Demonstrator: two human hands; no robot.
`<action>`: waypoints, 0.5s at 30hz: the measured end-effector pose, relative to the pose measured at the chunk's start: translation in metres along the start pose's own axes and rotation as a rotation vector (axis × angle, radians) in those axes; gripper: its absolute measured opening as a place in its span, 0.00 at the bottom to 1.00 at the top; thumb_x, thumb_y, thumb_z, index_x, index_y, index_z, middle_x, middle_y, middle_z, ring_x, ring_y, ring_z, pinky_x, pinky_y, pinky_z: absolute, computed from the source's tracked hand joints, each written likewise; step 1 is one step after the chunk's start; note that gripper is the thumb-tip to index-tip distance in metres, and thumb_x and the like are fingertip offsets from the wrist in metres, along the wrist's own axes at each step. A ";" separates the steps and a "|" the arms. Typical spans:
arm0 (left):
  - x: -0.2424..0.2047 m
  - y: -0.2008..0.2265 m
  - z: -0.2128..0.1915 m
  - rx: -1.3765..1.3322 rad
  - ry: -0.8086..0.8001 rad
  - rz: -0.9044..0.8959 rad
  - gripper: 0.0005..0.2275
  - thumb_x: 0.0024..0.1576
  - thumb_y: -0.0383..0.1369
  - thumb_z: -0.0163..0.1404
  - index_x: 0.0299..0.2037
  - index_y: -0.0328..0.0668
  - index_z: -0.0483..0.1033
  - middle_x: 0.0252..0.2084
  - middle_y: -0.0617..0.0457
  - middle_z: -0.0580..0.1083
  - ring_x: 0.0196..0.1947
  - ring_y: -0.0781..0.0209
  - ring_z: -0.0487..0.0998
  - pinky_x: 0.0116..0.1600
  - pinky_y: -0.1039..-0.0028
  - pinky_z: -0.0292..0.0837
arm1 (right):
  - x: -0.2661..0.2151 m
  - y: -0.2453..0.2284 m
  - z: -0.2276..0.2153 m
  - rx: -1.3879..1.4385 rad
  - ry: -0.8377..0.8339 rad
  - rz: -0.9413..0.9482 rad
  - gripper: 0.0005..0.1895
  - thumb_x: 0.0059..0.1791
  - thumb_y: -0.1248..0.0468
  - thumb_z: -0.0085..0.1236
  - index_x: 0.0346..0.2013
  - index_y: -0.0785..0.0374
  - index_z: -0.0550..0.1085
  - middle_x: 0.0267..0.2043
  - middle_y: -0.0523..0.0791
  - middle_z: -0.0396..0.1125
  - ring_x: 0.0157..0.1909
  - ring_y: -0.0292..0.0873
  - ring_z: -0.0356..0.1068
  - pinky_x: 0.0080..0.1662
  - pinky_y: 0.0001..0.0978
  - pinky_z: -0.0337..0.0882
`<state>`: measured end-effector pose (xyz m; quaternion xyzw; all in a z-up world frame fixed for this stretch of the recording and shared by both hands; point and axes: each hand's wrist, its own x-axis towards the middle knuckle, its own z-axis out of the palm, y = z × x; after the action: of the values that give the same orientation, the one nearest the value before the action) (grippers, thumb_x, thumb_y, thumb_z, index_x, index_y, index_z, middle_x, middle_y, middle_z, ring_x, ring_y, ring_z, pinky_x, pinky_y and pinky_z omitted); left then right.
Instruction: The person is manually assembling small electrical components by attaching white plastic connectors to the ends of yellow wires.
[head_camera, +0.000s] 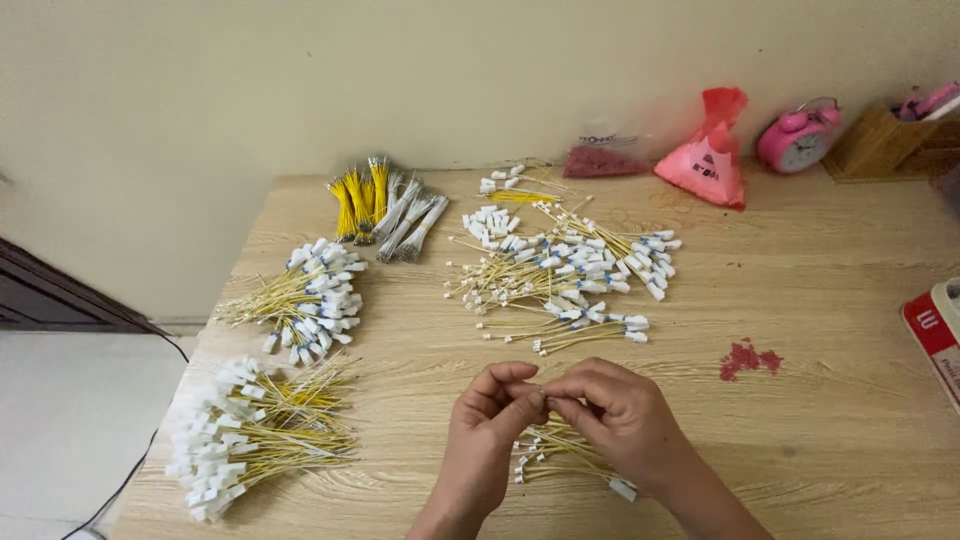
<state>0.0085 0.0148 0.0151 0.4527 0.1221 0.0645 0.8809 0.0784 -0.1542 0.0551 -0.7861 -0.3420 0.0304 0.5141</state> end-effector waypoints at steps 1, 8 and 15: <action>-0.001 0.000 -0.002 -0.003 0.002 -0.009 0.12 0.56 0.21 0.56 0.49 0.33 0.77 0.33 0.52 0.77 0.35 0.64 0.77 0.44 0.73 0.75 | 0.000 0.003 0.001 -0.001 -0.003 0.009 0.06 0.46 0.69 0.65 0.38 0.62 0.80 0.33 0.41 0.74 0.35 0.33 0.77 0.35 0.24 0.76; 0.003 -0.005 -0.013 -0.050 -0.020 -0.114 0.13 0.57 0.21 0.55 0.52 0.34 0.75 0.34 0.52 0.77 0.35 0.63 0.78 0.45 0.72 0.76 | -0.002 0.022 0.008 0.181 -0.074 0.061 0.07 0.47 0.70 0.64 0.39 0.63 0.82 0.33 0.42 0.74 0.35 0.35 0.75 0.36 0.26 0.74; 0.005 -0.006 -0.017 -0.132 -0.062 -0.153 0.17 0.56 0.20 0.55 0.56 0.36 0.72 0.35 0.50 0.77 0.37 0.62 0.79 0.48 0.71 0.77 | -0.010 0.041 0.013 0.467 -0.124 0.378 0.07 0.49 0.69 0.59 0.41 0.66 0.81 0.36 0.40 0.75 0.38 0.30 0.72 0.41 0.24 0.74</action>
<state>0.0084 0.0257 0.0002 0.3849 0.1247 -0.0092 0.9145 0.0867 -0.1592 0.0116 -0.6929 -0.2043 0.2512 0.6443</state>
